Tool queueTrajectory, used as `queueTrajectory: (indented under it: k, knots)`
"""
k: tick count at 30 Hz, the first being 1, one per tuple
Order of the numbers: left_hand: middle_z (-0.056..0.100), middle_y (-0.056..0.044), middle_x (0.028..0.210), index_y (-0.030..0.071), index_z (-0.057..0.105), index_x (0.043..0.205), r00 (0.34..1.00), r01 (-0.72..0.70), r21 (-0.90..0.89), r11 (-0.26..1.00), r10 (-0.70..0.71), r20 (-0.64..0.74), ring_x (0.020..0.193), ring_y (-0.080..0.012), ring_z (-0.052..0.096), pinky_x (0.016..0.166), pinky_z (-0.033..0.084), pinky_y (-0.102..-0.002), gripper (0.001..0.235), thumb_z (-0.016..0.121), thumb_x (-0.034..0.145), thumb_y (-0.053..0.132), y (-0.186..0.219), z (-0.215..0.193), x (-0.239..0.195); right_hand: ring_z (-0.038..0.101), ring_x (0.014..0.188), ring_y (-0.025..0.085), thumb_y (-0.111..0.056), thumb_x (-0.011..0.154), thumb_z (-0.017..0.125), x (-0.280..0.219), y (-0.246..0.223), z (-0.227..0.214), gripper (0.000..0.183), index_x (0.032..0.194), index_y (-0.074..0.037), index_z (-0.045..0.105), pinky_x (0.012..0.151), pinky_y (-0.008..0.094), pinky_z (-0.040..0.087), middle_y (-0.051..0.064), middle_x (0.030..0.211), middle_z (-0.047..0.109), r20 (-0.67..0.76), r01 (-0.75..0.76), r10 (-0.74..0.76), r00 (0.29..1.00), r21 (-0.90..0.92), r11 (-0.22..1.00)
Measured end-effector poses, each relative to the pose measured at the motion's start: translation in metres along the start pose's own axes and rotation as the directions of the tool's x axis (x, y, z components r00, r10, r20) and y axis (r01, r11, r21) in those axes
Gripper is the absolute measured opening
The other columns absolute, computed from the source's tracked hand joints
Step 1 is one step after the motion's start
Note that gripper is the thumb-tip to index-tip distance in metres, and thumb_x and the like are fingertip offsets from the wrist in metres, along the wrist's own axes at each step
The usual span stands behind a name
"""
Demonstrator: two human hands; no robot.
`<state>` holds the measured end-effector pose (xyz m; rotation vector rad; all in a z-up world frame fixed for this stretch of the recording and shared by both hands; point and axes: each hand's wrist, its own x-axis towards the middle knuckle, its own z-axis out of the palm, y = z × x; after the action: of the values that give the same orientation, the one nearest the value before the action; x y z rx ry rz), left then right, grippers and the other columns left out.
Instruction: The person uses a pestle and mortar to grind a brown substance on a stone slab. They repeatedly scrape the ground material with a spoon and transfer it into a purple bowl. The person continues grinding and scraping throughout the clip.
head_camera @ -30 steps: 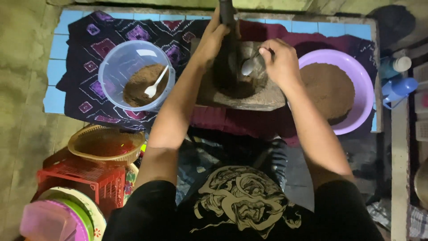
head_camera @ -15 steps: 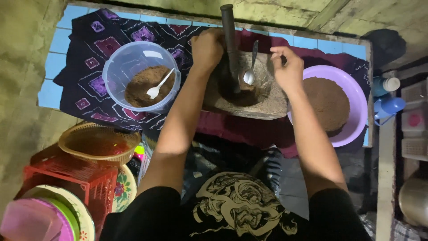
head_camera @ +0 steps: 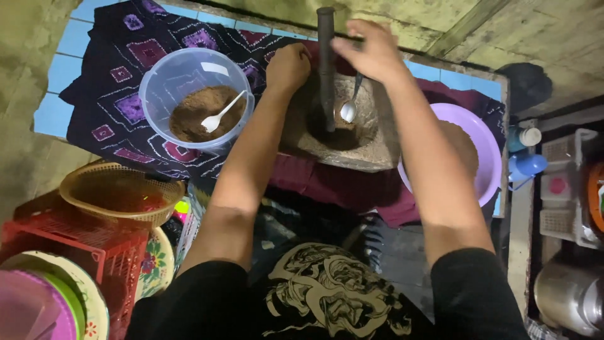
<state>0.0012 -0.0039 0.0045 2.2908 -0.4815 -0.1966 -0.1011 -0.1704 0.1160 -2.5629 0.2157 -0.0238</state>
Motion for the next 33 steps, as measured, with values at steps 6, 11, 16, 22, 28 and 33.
queueTrajectory:
  k: [6, 11, 16, 22, 28, 33]
  knots:
    - [0.076, -0.013, 0.098, 0.016, 0.073, 0.09, 1.0, 0.025, 0.058, 0.998, -0.024, -0.02, 0.089, -0.0415, 0.069, 0.072, 0.05, -0.054, 0.03, 0.043, 0.09, 0.019, 0.002, 0.001, -0.003, 0.043, 0.12, 0.034, -0.061, 0.093, 0.067, 0.053, 0.012, 0.055, 0.043, 0.103, -0.02, 0.072, 0.091, 0.045, 0.032, 0.008, 0.093, 0.059, -0.134, 0.018, -0.026, 0.991, -0.061, 0.998]
    - [0.075, -0.018, 0.096, 0.009, 0.066, 0.097, 0.997, -0.053, 0.168, 0.984, 0.062, -0.048, 0.085, -0.0467, 0.068, 0.067, 0.051, -0.059, 0.029, 0.039, 0.094, 0.019, -0.015, 0.021, 0.011, 0.051, 0.097, 0.027, -0.033, 0.098, 0.069, 0.0, 0.014, 0.043, 0.028, 0.086, -0.012, 0.056, 0.081, 0.039, 0.04, 0.005, 0.086, 0.053, -0.283, 0.136, -0.119, 0.952, 0.043, 0.99]
    - [0.072, -0.02, 0.092, 0.004, 0.063, 0.102, 0.991, -0.11, 0.21, 0.972, 0.123, -0.047, 0.079, -0.0475, 0.067, 0.06, 0.049, -0.06, 0.029, 0.039, 0.101, 0.02, -0.028, 0.03, 0.024, 0.05, 0.066, 0.017, -0.026, 0.105, 0.056, -0.083, 0.008, 0.018, 0.021, 0.087, -0.014, 0.051, 0.062, 0.038, 0.04, -0.001, 0.072, 0.055, -0.365, 0.131, -0.05, 0.93, 0.199, 0.971]
    - [0.069, -0.009, 0.075, 0.012, 0.062, 0.096, 0.983, -0.164, 0.167, 0.972, 0.175, -0.053, 0.061, -0.0355, 0.06, 0.049, 0.039, -0.05, 0.023, 0.04, 0.099, 0.015, -0.032, 0.02, 0.012, 0.068, 0.091, 0.018, -0.013, 0.105, 0.066, -0.113, 0.05, 0.038, 0.01, 0.107, -0.016, 0.057, 0.102, 0.041, 0.057, 0.004, 0.091, 0.064, -0.343, 0.348, -0.09, 0.935, 0.837, 0.423]
    - [0.077, -0.018, 0.089, 0.018, 0.067, 0.107, 0.969, -0.243, 0.148, 0.959, 0.248, -0.015, 0.08, -0.0498, 0.068, 0.069, 0.047, -0.062, 0.025, 0.044, 0.097, 0.021, -0.031, 0.011, 0.006, 0.062, 0.084, 0.019, -0.021, 0.104, 0.067, -0.126, 0.057, 0.047, 0.018, 0.091, -0.015, 0.056, 0.088, 0.033, 0.052, 0.004, 0.087, 0.058, -0.366, 0.394, -0.15, 0.919, 0.874, 0.284]
    - [0.076, -0.015, 0.083, 0.019, 0.067, 0.107, 0.908, -0.401, 0.152, 0.903, 0.414, -0.067, 0.072, -0.0458, 0.068, 0.061, 0.046, -0.059, 0.023, 0.045, 0.1, 0.018, -0.031, 0.005, 0.0, 0.064, 0.097, 0.022, -0.017, 0.106, 0.063, -0.127, 0.061, 0.049, 0.016, 0.093, -0.012, 0.054, 0.093, 0.036, 0.055, 0.009, 0.099, 0.06, -0.334, 0.426, -0.316, 0.888, 0.855, 0.294]
